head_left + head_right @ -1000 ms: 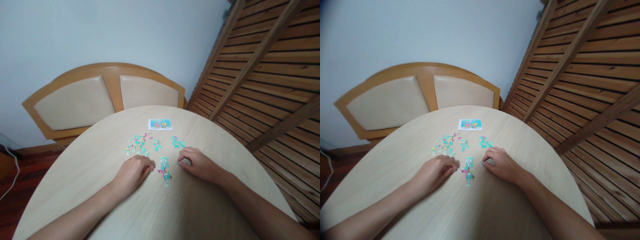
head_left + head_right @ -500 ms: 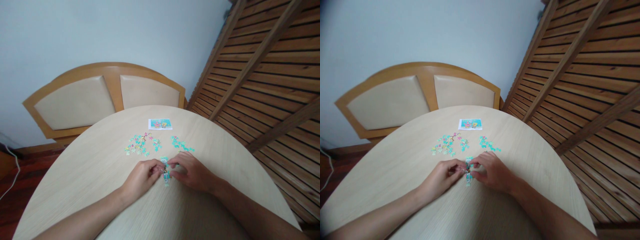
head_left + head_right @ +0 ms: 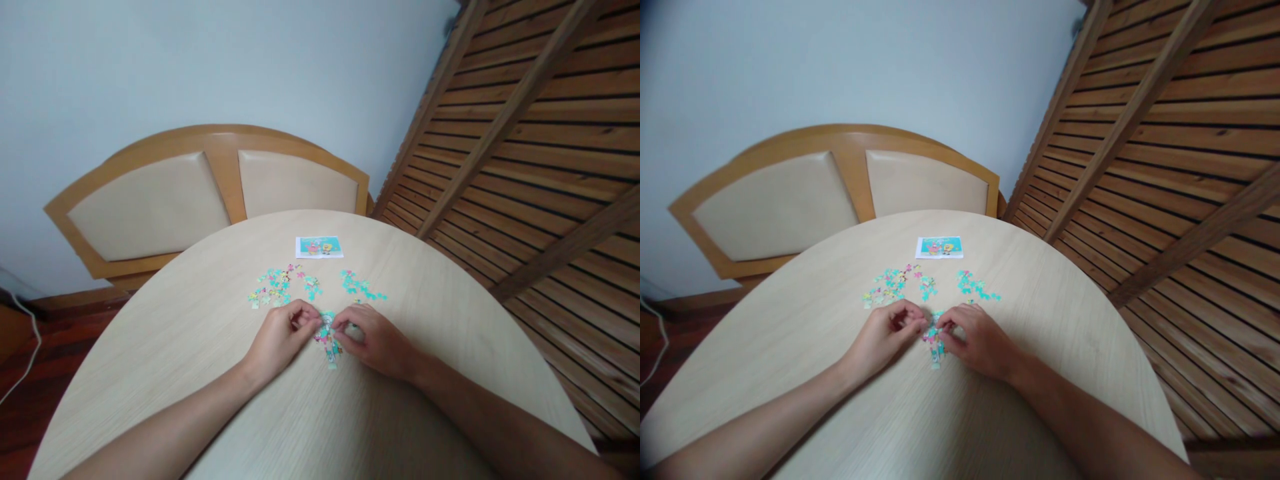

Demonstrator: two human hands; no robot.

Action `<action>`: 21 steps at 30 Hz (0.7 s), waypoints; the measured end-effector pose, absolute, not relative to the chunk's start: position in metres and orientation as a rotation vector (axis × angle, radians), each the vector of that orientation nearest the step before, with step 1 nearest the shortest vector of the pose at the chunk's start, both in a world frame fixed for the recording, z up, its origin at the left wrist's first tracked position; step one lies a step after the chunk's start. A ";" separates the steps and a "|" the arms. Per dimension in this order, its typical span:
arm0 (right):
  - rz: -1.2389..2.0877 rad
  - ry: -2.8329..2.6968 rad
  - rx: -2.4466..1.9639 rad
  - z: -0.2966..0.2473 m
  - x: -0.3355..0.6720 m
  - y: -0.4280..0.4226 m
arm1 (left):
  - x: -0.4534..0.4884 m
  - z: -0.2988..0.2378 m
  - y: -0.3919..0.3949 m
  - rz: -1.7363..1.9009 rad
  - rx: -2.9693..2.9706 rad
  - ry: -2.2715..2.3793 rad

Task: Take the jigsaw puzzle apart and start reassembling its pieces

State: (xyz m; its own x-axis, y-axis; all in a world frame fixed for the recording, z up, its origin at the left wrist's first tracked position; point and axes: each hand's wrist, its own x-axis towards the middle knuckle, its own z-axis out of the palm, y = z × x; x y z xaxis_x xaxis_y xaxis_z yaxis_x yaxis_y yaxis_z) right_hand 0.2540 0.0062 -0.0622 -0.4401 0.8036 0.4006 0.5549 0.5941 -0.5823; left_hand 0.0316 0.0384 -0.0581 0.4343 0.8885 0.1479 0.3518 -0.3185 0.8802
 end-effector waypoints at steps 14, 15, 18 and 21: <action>0.460 -2.328 -1.014 -0.066 0.251 0.003 | -0.003 -0.067 0.078 0.639 2.585 1.635; 0.459 -2.330 -1.010 -0.066 0.252 0.003 | -0.004 -0.068 0.079 0.618 2.587 1.652; 0.437 -2.317 -1.039 -0.065 0.254 0.005 | -0.009 -0.067 0.082 0.566 2.627 1.647; 0.391 -2.233 -1.131 -0.065 0.258 0.010 | -0.014 -0.067 0.084 0.524 2.671 1.609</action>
